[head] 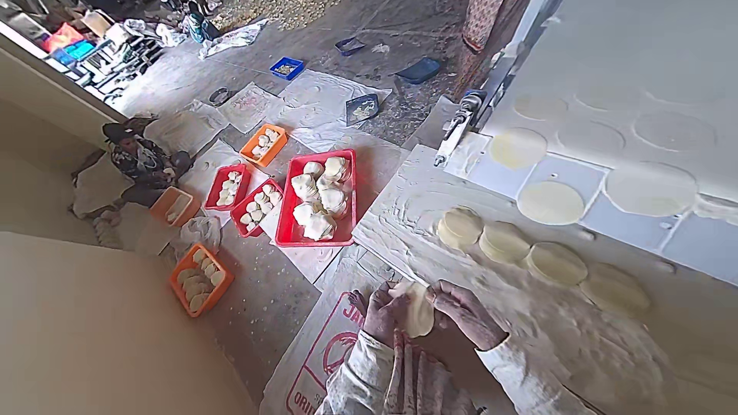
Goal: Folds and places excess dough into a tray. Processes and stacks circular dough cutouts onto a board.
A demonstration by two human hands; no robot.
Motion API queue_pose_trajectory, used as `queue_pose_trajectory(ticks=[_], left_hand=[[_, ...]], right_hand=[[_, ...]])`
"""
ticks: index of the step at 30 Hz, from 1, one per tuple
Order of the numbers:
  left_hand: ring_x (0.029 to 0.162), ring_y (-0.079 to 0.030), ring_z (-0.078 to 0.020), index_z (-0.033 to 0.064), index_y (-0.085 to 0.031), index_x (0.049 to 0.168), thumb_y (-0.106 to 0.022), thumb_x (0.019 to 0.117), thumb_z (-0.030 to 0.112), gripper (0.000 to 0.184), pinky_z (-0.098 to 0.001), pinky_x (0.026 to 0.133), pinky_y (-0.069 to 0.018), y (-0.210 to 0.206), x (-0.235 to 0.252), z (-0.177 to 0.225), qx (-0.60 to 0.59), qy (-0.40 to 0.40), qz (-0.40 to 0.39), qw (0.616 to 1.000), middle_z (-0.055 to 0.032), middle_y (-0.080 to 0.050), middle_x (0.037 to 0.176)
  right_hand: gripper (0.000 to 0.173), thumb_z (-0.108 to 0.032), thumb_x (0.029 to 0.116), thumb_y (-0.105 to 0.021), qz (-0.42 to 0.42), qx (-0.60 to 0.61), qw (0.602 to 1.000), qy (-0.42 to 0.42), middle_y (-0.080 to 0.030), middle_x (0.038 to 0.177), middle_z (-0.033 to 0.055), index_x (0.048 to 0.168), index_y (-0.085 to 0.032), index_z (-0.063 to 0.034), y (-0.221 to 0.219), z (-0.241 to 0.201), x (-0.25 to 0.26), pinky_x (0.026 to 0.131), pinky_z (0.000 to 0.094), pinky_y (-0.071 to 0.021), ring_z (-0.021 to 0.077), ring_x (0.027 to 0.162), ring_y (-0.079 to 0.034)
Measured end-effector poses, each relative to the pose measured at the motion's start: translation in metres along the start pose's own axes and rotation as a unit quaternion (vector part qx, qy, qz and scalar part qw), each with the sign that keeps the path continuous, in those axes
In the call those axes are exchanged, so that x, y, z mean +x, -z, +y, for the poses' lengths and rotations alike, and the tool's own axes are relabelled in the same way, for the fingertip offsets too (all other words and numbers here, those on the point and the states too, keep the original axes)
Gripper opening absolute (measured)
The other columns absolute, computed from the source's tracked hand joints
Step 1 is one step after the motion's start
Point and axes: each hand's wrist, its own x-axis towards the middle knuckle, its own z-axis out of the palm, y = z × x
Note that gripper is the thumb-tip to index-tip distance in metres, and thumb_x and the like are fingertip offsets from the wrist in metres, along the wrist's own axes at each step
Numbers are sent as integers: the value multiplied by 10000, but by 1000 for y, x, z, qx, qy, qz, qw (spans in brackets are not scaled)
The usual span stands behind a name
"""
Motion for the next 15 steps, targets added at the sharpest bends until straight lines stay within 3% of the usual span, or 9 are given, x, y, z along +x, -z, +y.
queue_pose_trajectory(ticks=[3,4,5,6,7,9,10,12,15], left_hand=[[745,-693,-110,0,-623,1057,-625,937,46,128,-304,725,-595,14,0,20,39,-29,-37,998,-42,-712,843],[749,-695,-104,5,-632,1049,-635,934,51,124,-300,729,-594,20,2,25,45,-36,-52,997,-35,-717,848],[773,-700,-107,1,-635,1067,-643,925,45,149,-308,750,-597,25,4,31,53,-40,-61,996,-40,-724,876],[805,-702,-124,-18,-629,1110,-650,915,39,205,-325,777,-598,31,8,37,60,-42,-55,996,-62,-725,923],[830,-700,-143,-34,-612,1159,-659,897,37,275,-342,794,-599,38,12,42,71,-44,-33,996,-86,-714,962],[848,-690,-158,-43,-558,1250,-669,855,50,420,-356,804,-594,56,24,53,98,-56,26,993,-109,-685,1005],[840,-684,-148,-46,-541,1282,-675,833,56,479,-348,796,-590,67,34,56,111,-70,54,990,-102,-680,989],[840,-683,-132,-58,-515,1325,-679,823,42,537,-335,810,-587,95,60,63,120,-99,97,983,-95,-684,967],[890,-687,-145,-72,-516,1336,-638,868,23,493,-339,850,-578,133,114,83,111,-131,155,973,-130,-701,1012]], right_hand=[[569,-457,896,-642,-56,94,994,-27,-677,1189,42,1304,-589,-64,-18,19,26,866,308,-574,134,1051,-669],[697,-581,852,-694,-73,191,978,-51,-689,1207,42,1329,-589,-84,-31,26,32,868,312,-583,140,1070,-677],[806,-670,745,-776,-82,291,950,-77,-716,1167,46,1298,-620,-104,-48,28,37,843,330,-593,150,1044,-694],[865,-683,656,-841,-97,370,919,-99,-732,1133,64,1267,-638,-106,-64,27,41,875,366,-603,171,1042,-706],[836,-639,614,-888,-109,411,897,-122,-746,1079,80,1218,-670,-102,-78,23,45,873,386,-615,186,1005,-724],[548,-396,678,-878,-103,406,894,-157,-755,958,85,1091,-700,-82,-100,15,64,787,362,-634,176,881,-743],[411,-268,733,-783,-106,371,908,-162,-748,944,89,1077,-690,-63,-108,10,78,775,352,-629,173,863,-737],[293,-92,809,-658,-117,292,937,-155,-750,952,113,1092,-679,-16,-120,-3,115,785,362,-629,189,861,-738],[156,4,887,-639,-122,165,972,-110,-734,879,92,1037,-683,-1,-139,-25,190,722,337,-612,161,775,-715]])
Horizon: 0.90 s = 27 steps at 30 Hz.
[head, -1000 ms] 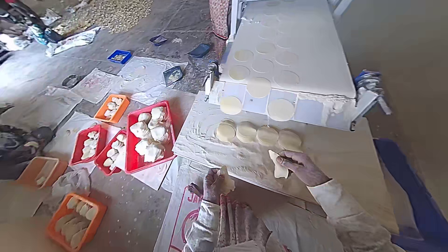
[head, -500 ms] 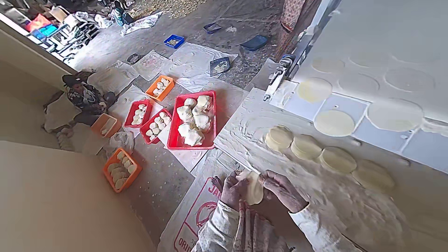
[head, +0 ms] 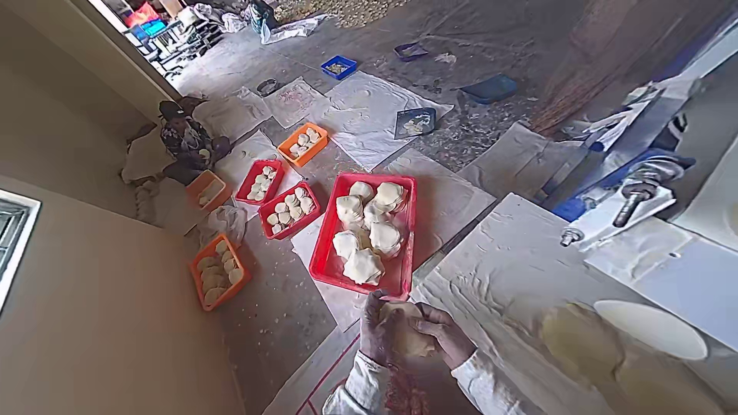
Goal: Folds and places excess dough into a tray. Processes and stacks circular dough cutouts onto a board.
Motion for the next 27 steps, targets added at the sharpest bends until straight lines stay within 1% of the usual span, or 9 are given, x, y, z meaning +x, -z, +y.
queue_pose_trajectory(ticks=[3,7,10,14,16,18,22,24,27], left_hand=[[862,-686,-174,-76,-553,1311,-600,910,26,416,-350,780,-577,18,89,6,37,-18,43,998,-172,-702,1058],[867,-673,-206,-90,-554,1311,-592,934,-16,386,-363,765,-567,25,218,16,75,-41,62,994,-215,-678,1102],[914,-677,-239,-89,-586,1280,-602,950,-10,340,-398,833,-566,16,304,13,99,-49,61,992,-227,-673,1135],[1085,-677,-318,-69,-566,1331,-611,984,22,362,-463,952,-552,-10,395,0,167,-16,13,986,-259,-654,1237],[1246,-610,-344,-49,-476,1444,-604,1004,73,475,-472,1055,-498,-11,413,-4,238,28,-39,970,-267,-567,1399],[1352,-532,-354,-54,-441,1479,-618,1003,121,537,-457,1140,-435,-5,409,-13,280,17,-71,957,-270,-497,1484],[1135,-663,-280,-111,-571,1325,-565,990,113,403,-425,957,-561,21,343,-18,250,-102,-94,958,-267,-614,1319],[1003,-699,-185,-111,-593,1247,-523,992,117,348,-360,854,-608,33,299,-9,212,-158,-95,960,-193,-655,1223],[912,-712,-91,29,-631,1188,-476,1028,83,229,-291,773,-629,44,224,-8,160,-184,-117,963,17,-705,1122]], right_hand=[[172,33,927,-631,27,-100,993,48,-726,883,109,1096,-667,28,-9,-42,89,702,329,-607,159,754,-710],[217,-10,958,-625,63,-218,968,107,-706,959,129,1167,-655,39,-9,-102,209,783,327,-572,141,825,-681],[211,-30,961,-633,112,-253,951,137,-693,969,133,1161,-661,32,0,-132,283,782,334,-557,142,827,-662],[221,-41,951,-638,200,-322,911,161,-686,1046,195,1155,-672,38,29,-155,361,897,430,-522,249,964,-659],[326,-72,961,-624,222,-424,870,118,-662,1220,237,1271,-633,28,39,-160,383,1039,499,-463,336,1171,-625],[444,-123,985,-598,229,-492,837,69,-600,1387,210,1411,-542,-9,38,-164,373,1129,500,-410,335,1320,-559],[411,-121,1027,-498,266,-467,824,180,-585,1425,187,1417,-567,-11,24,-120,273,1158,400,-408,294,1356,-537],[356,-18,966,-537,321,-484,762,287,-671,1317,181,1294,-675,-6,16,-75,212,1113,414,-466,320,1269,-618],[422,-41,871,-656,358,-614,655,256,-687,1327,87,1287,-698,-100,22,1,125,1157,446,-408,273,1285,-614]])
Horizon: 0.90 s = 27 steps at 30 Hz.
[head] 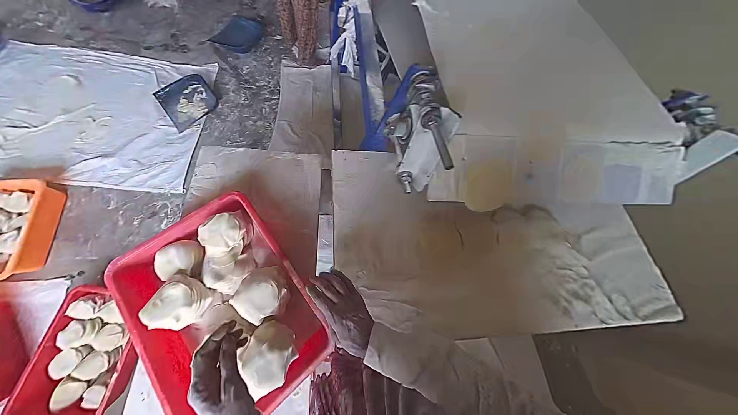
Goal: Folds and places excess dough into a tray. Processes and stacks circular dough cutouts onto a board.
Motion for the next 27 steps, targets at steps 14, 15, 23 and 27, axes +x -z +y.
queue_pose_trajectory(ticks=[14,15,23,27], left_hand=[[704,-656,-4,32,-662,1123,-463,995,1,238,-154,594,-546,-210,-208,120,-94,-11,-176,980,36,-738,980],[714,-657,0,25,-660,1122,-463,997,3,233,-152,598,-548,-218,-221,125,-82,-20,-184,979,37,-737,982],[720,-649,7,-131,-605,1107,-454,967,8,248,-164,598,-536,-251,-324,147,60,13,-210,976,-71,-712,954],[757,-661,-14,-155,-589,1137,-449,992,62,295,-189,657,-554,-252,-351,141,83,46,-227,969,-106,-709,976]], right_hand=[[534,-43,917,-617,-41,-172,984,-11,-523,1528,173,1439,-547,43,117,226,-268,1219,503,-308,286,1463,-454],[514,-22,940,-584,-55,-165,985,-5,-513,1533,186,1445,-535,54,129,244,-283,1222,498,-302,298,1468,-445],[488,29,1024,-419,-143,-103,984,-35,-435,1587,205,1510,-434,67,207,366,-358,1275,529,-157,360,1549,-273],[495,40,1029,-391,-146,-92,980,-101,-394,1613,202,1523,-412,65,241,420,-381,1275,557,-102,371,1564,-220]])
